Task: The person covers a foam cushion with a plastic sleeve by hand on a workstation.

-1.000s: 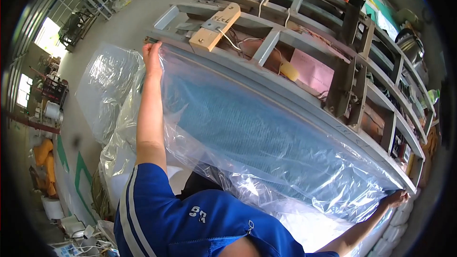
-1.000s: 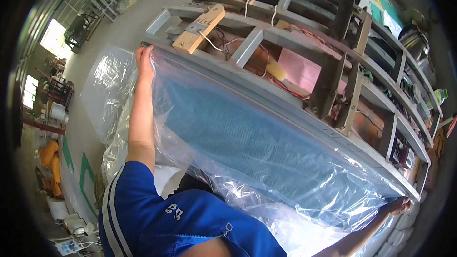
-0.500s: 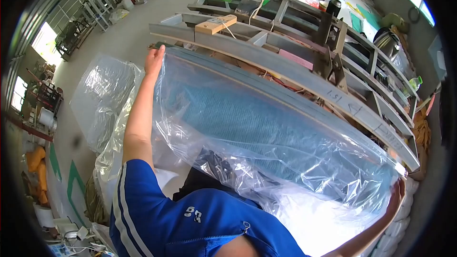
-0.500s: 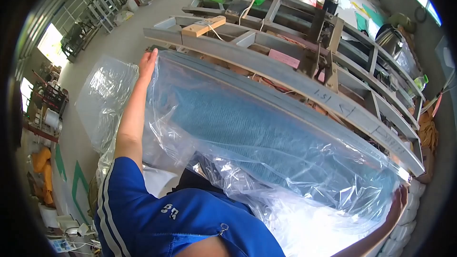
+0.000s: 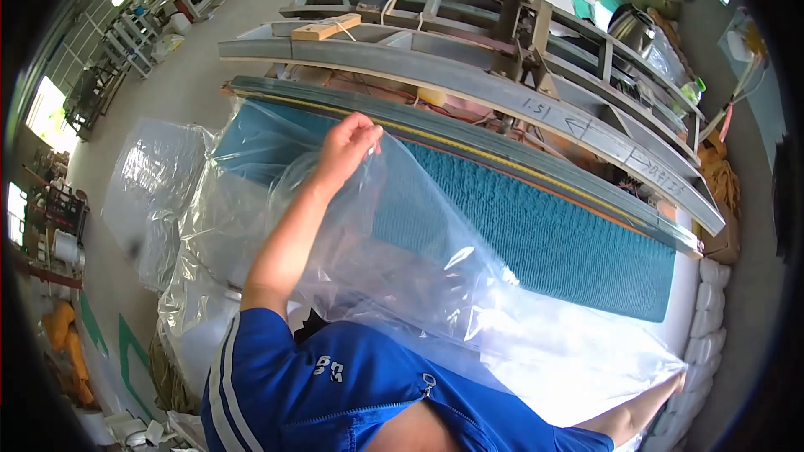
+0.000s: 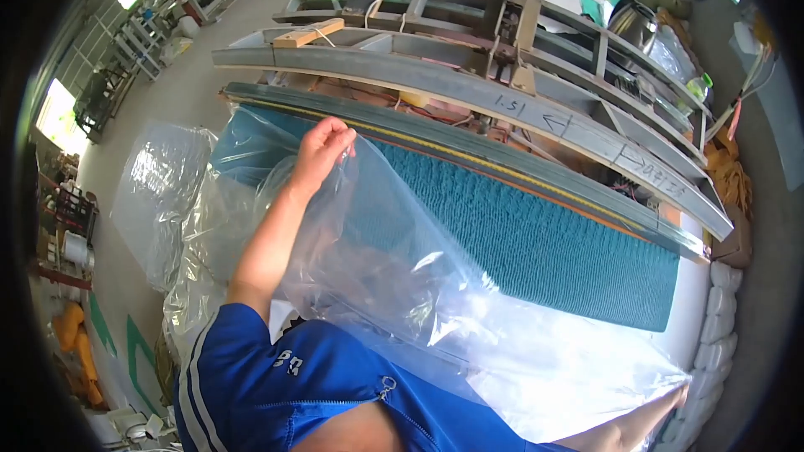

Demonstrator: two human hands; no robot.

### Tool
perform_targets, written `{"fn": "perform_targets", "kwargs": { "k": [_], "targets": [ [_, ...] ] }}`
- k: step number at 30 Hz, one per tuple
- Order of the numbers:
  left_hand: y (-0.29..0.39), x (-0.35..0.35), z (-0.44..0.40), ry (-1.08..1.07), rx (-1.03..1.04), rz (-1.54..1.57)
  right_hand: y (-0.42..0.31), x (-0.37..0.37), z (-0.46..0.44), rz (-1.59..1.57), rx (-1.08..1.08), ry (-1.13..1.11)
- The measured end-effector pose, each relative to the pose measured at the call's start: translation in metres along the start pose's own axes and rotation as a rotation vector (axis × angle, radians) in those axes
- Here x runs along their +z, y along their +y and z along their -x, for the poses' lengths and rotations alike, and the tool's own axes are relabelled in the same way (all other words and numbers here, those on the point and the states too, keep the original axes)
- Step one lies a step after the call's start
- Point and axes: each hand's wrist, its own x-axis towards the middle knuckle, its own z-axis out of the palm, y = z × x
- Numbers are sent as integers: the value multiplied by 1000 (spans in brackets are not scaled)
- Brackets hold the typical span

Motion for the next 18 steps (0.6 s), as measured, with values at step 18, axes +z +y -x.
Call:
{"fn": "perform_targets", "kwargs": {
  "k": [18],
  "targets": [
    [56,-67,51,-156,492,46,-518,38,493,-541,-857,-1993]
  ]
}}
